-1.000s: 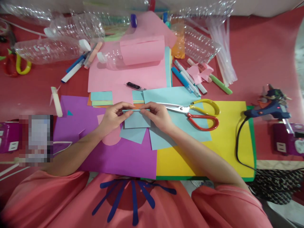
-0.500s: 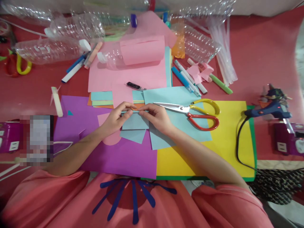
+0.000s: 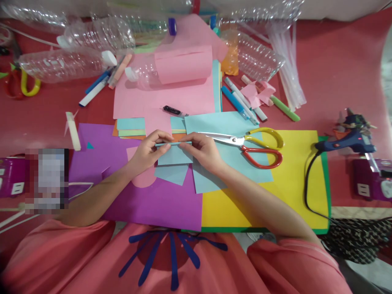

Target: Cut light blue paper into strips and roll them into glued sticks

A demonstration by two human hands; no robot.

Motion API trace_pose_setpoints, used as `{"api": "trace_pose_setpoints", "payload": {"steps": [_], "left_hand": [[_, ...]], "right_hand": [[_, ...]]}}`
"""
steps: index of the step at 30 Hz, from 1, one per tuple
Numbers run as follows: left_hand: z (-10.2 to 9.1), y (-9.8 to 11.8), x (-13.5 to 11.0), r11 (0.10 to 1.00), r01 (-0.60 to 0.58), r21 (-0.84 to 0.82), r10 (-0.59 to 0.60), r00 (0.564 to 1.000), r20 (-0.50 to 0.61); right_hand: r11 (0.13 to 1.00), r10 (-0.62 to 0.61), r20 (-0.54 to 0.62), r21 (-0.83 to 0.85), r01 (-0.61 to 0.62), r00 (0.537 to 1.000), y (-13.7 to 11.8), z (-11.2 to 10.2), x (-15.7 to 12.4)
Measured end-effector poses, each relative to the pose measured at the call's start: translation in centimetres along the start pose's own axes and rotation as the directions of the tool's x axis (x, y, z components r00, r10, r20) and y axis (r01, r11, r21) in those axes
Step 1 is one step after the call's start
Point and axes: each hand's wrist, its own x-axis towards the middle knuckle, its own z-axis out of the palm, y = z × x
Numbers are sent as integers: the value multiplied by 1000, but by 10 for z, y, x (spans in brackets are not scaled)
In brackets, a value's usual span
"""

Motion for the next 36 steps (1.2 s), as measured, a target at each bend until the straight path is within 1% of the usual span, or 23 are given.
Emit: {"api": "trace_pose_setpoints", "payload": {"steps": [2,4,6,9,11,15,18,23,26,29,33,36], "left_hand": [[0,1,1,999,28,16,-28,999,-34],[0,2,2,999,33,31,-31,998,-51],[1,0,3,1000,13,28,-12,999,-46],[2,-4,4,1000,-21,-18,20,998,-54],[3,-6,5,997,-54,-49,50,996,-78],[4,-8,4,994,-103,-45,96,988,-123],[4,-9,2,993,-108,-39,103,987,-124],[4,-7,1,998,-65,-9,64,994,-90],[4,-7,2,996,-84,-32,80,991,-110],[5,-9,2,995,-97,-36,91,986,-140],[5,-9,1,995,-89,-34,85,989,-122],[4,-7,1,995,-98,-33,94,988,-123]], "right_hand": [[1000,-17,-17,-23,16,1000,1,-1,0],[999,-30,-33,-27,29,999,2,-1,0],[999,-40,-38,-13,40,998,2,-1,0],[998,-56,-35,23,57,998,2,-1,1],[998,-52,-33,31,53,998,2,0,2],[997,-47,-25,56,49,999,2,0,4],[997,-48,-30,60,49,998,3,0,4],[999,-42,-36,10,42,998,2,-1,2],[998,-64,-38,2,64,997,3,-1,2],[996,-86,-15,20,86,996,5,0,3],[998,-58,18,14,58,998,4,1,2],[998,-61,30,11,61,998,4,2,1]]}}
